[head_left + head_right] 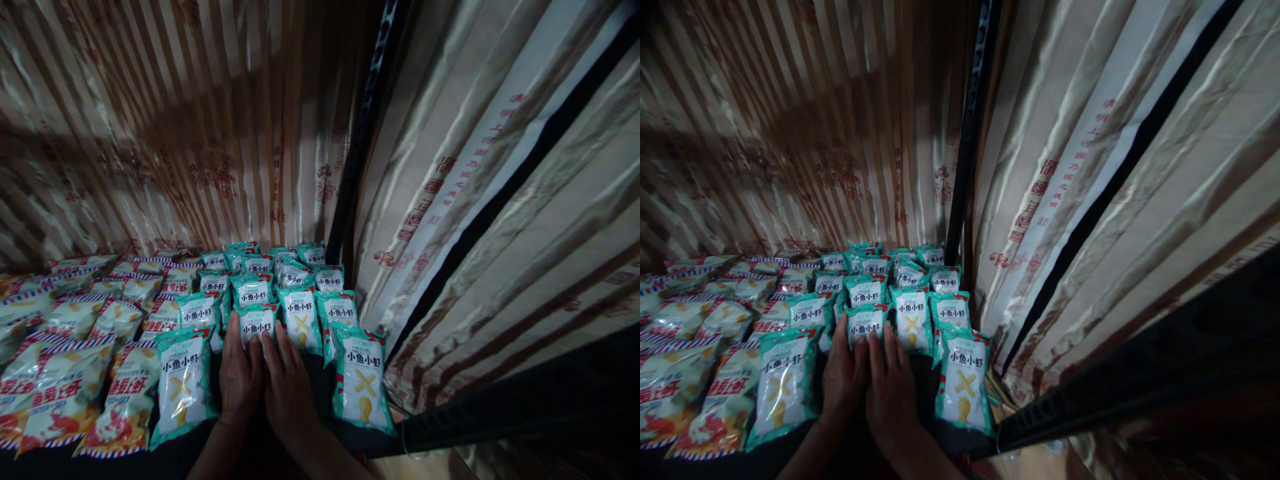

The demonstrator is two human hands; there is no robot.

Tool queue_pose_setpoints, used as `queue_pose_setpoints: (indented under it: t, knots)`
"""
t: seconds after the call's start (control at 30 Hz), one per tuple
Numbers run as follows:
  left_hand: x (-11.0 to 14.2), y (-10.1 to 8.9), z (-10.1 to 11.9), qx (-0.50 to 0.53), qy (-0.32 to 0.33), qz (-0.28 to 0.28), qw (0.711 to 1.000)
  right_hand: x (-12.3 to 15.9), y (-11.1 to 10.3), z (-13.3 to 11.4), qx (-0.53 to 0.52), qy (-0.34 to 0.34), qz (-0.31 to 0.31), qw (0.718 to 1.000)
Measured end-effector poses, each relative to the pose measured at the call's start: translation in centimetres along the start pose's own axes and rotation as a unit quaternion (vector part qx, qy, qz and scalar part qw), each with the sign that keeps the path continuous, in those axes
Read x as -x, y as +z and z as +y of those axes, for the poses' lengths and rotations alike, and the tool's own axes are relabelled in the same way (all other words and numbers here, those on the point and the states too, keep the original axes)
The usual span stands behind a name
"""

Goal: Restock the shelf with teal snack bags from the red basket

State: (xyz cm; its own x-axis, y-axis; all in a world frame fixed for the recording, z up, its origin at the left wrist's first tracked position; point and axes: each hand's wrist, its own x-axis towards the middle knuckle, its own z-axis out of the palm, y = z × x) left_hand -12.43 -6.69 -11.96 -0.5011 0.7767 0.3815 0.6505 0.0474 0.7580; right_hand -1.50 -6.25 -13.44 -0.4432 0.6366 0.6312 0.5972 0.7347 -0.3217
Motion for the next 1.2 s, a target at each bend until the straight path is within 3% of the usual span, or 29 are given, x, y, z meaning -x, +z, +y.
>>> queue_pose_setpoints:
  t: [0.13, 0.27, 0.5, 0.7, 0.97, 1.2]
  knots:
    - [0.1, 0.5, -0.9, -0.02, 0.06, 0.009, 0.998, 0.0, 0.8, 0.3, -0.016, 0.016, 0.006, 1.0]
    - [0.2, 0.5, -1.1, -0.022, 0.059, 0.012, 0.998, 0.3, 0.9, 0.1, -0.025, 0.02, 0.01, 0.999]
    - [0.3, 0.0, -0.1, -0.026, 0.034, 0.015, 0.999, 0.1, -0.9, -0.7, 0.001, 0.036, 0.009, 0.999]
    - [0.2, 0.4, -0.5, -0.053, 0.095, 0.016, 0.994, -0.2, -0.1, 0.0, 0.007, 0.04, 0.003, 0.999]
    - [0.1, 0.0, 0.1, -0.07, 0.033, -0.02, 0.997, -0.4, -0.9, -0.4, -0.003, 0.052, 0.007, 0.999]
    - [0.1, 0.4, -0.5, -0.068, 0.061, -0.001, 0.996, -0.1, -1.6, -0.2, 0.014, 0.101, 0.047, 0.994]
